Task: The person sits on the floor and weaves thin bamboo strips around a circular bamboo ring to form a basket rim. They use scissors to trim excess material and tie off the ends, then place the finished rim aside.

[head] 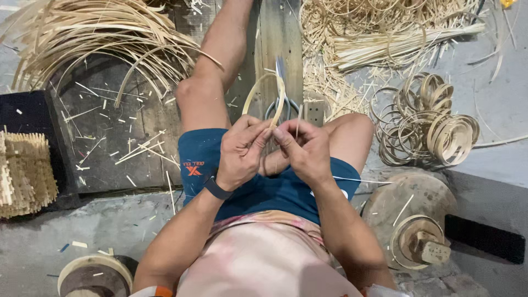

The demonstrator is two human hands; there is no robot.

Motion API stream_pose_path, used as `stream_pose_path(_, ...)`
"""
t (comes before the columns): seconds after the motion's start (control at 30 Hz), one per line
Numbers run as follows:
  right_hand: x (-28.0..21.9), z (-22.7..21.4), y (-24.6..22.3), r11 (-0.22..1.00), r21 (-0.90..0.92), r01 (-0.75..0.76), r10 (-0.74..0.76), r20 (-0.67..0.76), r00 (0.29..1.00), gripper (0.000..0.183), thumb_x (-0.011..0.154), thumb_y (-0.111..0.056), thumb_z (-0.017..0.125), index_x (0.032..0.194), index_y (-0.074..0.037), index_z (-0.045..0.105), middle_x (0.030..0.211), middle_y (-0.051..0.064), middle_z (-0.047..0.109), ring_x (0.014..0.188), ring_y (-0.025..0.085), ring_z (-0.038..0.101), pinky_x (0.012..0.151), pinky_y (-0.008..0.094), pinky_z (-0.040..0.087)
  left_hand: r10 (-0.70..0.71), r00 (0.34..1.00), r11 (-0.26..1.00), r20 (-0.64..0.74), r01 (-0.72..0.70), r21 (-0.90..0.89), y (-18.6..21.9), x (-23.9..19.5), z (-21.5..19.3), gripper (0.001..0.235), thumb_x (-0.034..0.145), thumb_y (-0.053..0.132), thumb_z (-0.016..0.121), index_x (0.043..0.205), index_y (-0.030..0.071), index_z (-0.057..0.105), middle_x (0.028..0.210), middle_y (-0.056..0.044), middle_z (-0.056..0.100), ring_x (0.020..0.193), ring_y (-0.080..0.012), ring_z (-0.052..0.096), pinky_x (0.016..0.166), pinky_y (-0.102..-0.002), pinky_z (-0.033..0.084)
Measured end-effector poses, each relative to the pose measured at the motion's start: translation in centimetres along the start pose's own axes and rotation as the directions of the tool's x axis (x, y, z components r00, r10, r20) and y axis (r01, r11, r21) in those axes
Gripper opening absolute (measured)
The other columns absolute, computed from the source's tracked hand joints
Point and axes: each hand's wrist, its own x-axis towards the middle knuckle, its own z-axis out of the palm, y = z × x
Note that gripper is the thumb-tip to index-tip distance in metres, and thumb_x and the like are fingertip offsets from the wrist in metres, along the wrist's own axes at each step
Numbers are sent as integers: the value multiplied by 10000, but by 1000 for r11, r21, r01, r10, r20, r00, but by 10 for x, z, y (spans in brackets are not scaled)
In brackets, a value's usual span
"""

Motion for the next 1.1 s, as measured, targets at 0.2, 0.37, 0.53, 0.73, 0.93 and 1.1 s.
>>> stream_pose_path(0.2,-1,7,3,996,85,-39,35,47,998,133,1048,-145,652,995,-23,639,808,-30,614,658,19,492,572,192,401,-80,995,994,61,84,-76,-8,-4,-4,231,1026,23,649,1245,4,720,935,-54,636,819,-118,603,720,-235,485)
stream_pose_path(0.37,1,11,0,997,-69,17,-14,42,999,138,1049,-148,636,994,-21,642,818,-36,610,669,17,486,579,194,400,-193,981,970,19,193,-145,-18,-9,-1,220,1026,81,672,1214,-15,733,894,-25,617,732,-69,537,631,-211,435)
stream_pose_path(0.53,2,-11,7,949,286,-133,74,207,975,152,1066,-193,611,1049,-44,585,799,-40,547,617,23,429,523,193,335,-276,960,931,34,276,-238,-32,-11,-2,215,1017,125,677,1155,-24,746,868,-20,626,701,-67,568,612,-221,475)
stream_pose_path(0.73,-4,-115,-8,816,442,372,-396,-42,917,618,909,-636,613,1111,-53,658,916,49,537,641,105,383,512,219,283,-492,867,633,75,416,-653,-50,1,-34,214,1024,144,684,1061,-57,747,848,-47,628,700,-101,549,622,-257,448)
stream_pose_path(0.93,-12,-143,-56,891,351,289,-125,-422,898,633,1090,-648,362,1037,-86,648,696,-34,472,519,57,333,428,212,267,-605,765,251,222,448,-858,-50,15,-60,194,979,170,660,1050,-8,690,824,-57,657,747,-169,633,679,-294,514)
stream_pose_path(1.1,-23,-64,-38,946,-271,179,-233,-182,955,340,1109,-319,561,1019,-30,715,652,-59,442,575,49,351,521,228,263,-569,801,394,187,465,-793,-46,12,-36,240,1024,186,665,1093,-38,717,760,-49,646,633,-145,597,601,-268,495)
